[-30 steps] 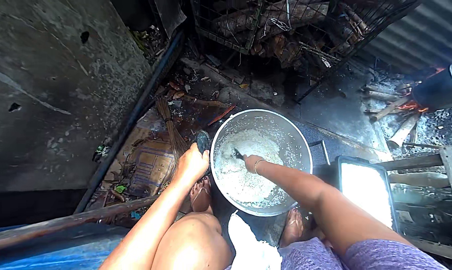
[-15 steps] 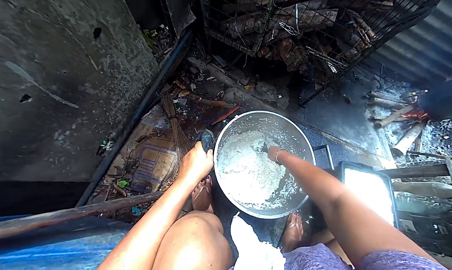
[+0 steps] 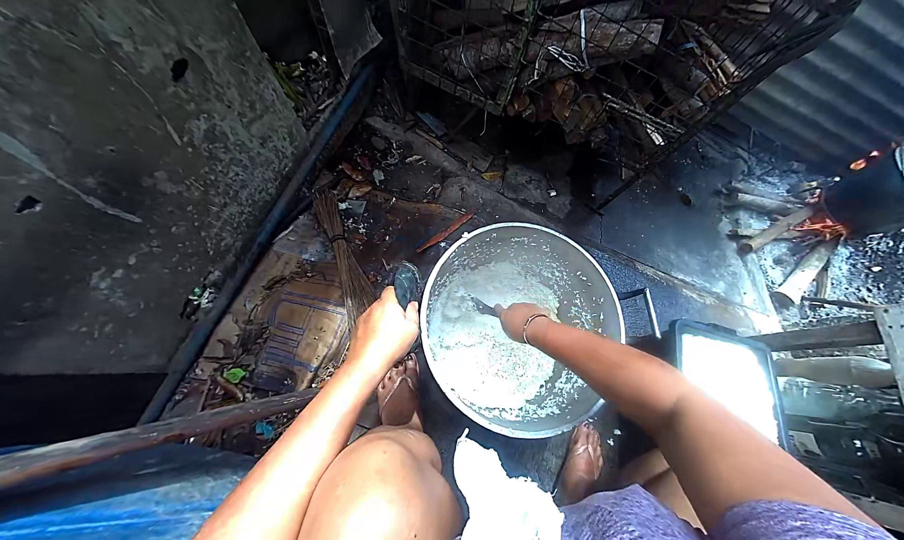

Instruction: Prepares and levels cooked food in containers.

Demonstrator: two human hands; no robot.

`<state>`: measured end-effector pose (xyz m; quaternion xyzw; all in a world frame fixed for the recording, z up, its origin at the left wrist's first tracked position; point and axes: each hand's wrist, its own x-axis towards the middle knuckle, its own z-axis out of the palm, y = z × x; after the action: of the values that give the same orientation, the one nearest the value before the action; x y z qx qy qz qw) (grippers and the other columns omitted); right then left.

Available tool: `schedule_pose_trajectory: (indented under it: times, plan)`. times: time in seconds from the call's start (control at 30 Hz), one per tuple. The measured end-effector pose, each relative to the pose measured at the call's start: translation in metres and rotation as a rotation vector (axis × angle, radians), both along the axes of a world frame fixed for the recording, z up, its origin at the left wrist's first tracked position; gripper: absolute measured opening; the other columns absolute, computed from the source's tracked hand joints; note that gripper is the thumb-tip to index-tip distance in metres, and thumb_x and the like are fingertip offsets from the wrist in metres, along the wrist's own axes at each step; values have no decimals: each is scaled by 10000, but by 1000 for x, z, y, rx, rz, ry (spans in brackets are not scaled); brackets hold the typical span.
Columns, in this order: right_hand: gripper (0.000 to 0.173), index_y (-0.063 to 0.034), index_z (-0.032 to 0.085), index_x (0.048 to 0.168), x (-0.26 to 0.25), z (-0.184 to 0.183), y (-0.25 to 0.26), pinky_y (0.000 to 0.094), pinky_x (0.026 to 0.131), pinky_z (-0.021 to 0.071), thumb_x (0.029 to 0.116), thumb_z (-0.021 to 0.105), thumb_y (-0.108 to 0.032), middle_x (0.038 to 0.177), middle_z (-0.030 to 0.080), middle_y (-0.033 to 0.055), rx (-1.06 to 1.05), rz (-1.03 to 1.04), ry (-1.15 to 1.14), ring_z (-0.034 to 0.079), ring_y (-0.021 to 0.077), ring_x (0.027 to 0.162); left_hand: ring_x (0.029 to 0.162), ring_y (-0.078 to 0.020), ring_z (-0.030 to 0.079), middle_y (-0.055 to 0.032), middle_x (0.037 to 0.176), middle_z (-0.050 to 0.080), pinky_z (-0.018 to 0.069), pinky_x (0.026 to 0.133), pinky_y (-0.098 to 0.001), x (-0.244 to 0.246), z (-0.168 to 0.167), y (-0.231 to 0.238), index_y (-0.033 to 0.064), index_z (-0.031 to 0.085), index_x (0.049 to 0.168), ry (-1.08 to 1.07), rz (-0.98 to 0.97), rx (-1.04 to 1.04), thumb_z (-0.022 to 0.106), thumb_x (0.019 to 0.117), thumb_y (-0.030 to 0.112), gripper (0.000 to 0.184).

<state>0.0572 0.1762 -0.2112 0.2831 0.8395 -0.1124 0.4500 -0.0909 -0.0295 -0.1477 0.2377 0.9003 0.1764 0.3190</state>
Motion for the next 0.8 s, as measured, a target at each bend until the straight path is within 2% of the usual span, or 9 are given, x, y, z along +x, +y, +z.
schedule_pose_trajectory:
  times: [0.07, 0.17, 0.27, 0.37, 0.57, 0.67, 0.73, 0.8]
  plan:
    - [436, -17, 498, 1460, 2, -1, 4, 665, 1007, 488, 1027, 487, -65, 1347, 627, 270, -3, -38, -23, 604, 452, 1276, 1067, -419, 674, -245, 1088, 679, 516, 905, -626, 1, 0, -1, 11, 518, 1332, -1, 5, 2, 481, 1080, 379, 447]
    - [357, 47, 589, 1347, 5, -5, 30, 665, 1006, 490, 1016, 531, -73, 1326, 637, 280, 41, -100, -62, 615, 443, 1261, 1076, -420, 670, -246, 1101, 675, 512, 911, -628, -2, 0, -2, 6, 510, 1348, -10, -5, -5, 478, 1083, 378, 458]
    - [362, 43, 603, 1314, 2, -8, 46, 672, 980, 500, 994, 571, -123, 1326, 641, 265, 112, -185, -95, 626, 430, 1250, 1063, -411, 673, -237, 1092, 675, 516, 902, -627, -2, -2, -2, 13, 514, 1334, -7, -18, 4, 478, 1084, 375, 441]
    - [296, 22, 689, 1197, -16, -15, 31, 694, 929, 509, 1001, 563, -161, 1287, 670, 247, 113, -188, -54, 643, 433, 1213, 1061, -407, 673, -239, 1093, 675, 515, 909, -620, -2, 1, -1, 7, 512, 1348, -7, -10, 6, 483, 1084, 365, 446]
    - [304, -2, 699, 1213, -47, -8, -31, 698, 934, 505, 1039, 503, -155, 1311, 667, 233, -51, -42, -6, 629, 433, 1240, 1023, -431, 674, -243, 1051, 676, 512, 866, -653, 0, 0, -2, 21, 530, 1308, 9, -9, 8, 486, 1082, 373, 420]
    - [264, 0, 700, 1194, -37, -16, -50, 670, 910, 528, 1035, 519, -109, 1270, 683, 221, -91, 54, 13, 650, 418, 1199, 1036, -441, 670, -251, 1067, 676, 505, 873, -662, 0, -1, -2, 16, 529, 1324, 19, -3, 14, 493, 1078, 377, 437]
    - [297, 44, 663, 1239, -25, -12, -58, 661, 951, 512, 1043, 474, -76, 1317, 652, 247, -142, 126, -18, 629, 432, 1232, 1047, -445, 666, -256, 1074, 675, 499, 885, -665, 1, -2, -1, 9, 530, 1321, 23, 0, 19, 497, 1079, 376, 441]
    - [293, 72, 635, 1242, -9, -5, -59, 684, 944, 508, 1031, 481, -61, 1305, 639, 287, -170, 210, -34, 620, 469, 1228, 1062, -446, 664, -262, 1084, 674, 496, 900, -665, 2, 0, 0, 4, 528, 1324, 21, 8, 25, 502, 1079, 370, 441]
